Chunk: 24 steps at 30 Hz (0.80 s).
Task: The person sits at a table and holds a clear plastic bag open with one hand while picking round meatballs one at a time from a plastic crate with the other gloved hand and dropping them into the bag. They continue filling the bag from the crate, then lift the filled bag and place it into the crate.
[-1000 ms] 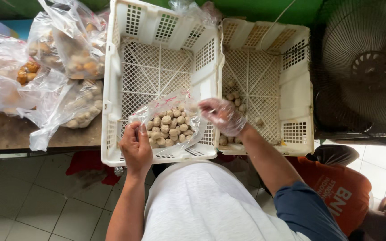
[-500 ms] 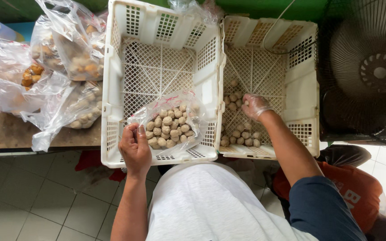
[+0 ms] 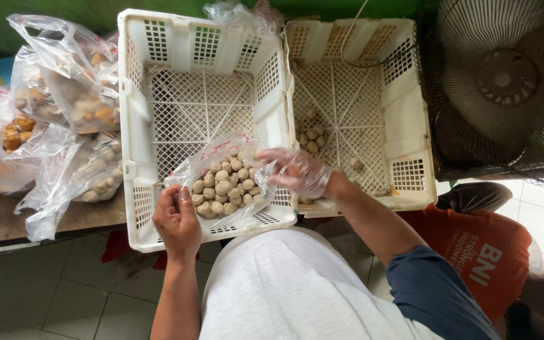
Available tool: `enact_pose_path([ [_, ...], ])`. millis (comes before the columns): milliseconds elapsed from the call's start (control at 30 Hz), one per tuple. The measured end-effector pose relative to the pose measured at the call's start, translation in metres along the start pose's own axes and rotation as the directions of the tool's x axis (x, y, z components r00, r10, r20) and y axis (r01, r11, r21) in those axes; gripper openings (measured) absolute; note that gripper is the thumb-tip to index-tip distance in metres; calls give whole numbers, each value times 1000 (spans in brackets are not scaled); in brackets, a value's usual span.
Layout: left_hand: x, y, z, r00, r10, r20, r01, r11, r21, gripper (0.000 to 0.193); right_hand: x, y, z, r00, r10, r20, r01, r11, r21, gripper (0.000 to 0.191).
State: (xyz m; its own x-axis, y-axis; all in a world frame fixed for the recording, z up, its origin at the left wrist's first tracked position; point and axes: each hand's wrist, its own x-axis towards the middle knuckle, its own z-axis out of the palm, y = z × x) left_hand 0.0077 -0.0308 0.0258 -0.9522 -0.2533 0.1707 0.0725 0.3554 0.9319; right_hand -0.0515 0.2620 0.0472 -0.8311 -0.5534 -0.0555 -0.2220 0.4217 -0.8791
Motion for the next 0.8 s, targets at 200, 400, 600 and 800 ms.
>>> enact_pose_path([
  [200, 1, -1, 2, 1000, 2, 4, -2, 999, -51, 13, -50, 121, -73, 678, 699, -229, -703, 523, -482, 22],
  [400, 5, 2, 5, 1000, -20, 16, 21, 997, -76, 12, -77, 192, -62, 641, 766, -45, -538, 407, -738, 26],
  [600, 7, 4, 2, 999, -39, 35, 42, 993, -110, 12, -49, 147, -64, 716, 665, -211, -691, 719, -79, 21],
  [800, 7, 5, 2, 998, -24, 55, 33, 987, -158, 14, -13, 47, -12, 892, 451, -1, -450, 890, 79, 45],
])
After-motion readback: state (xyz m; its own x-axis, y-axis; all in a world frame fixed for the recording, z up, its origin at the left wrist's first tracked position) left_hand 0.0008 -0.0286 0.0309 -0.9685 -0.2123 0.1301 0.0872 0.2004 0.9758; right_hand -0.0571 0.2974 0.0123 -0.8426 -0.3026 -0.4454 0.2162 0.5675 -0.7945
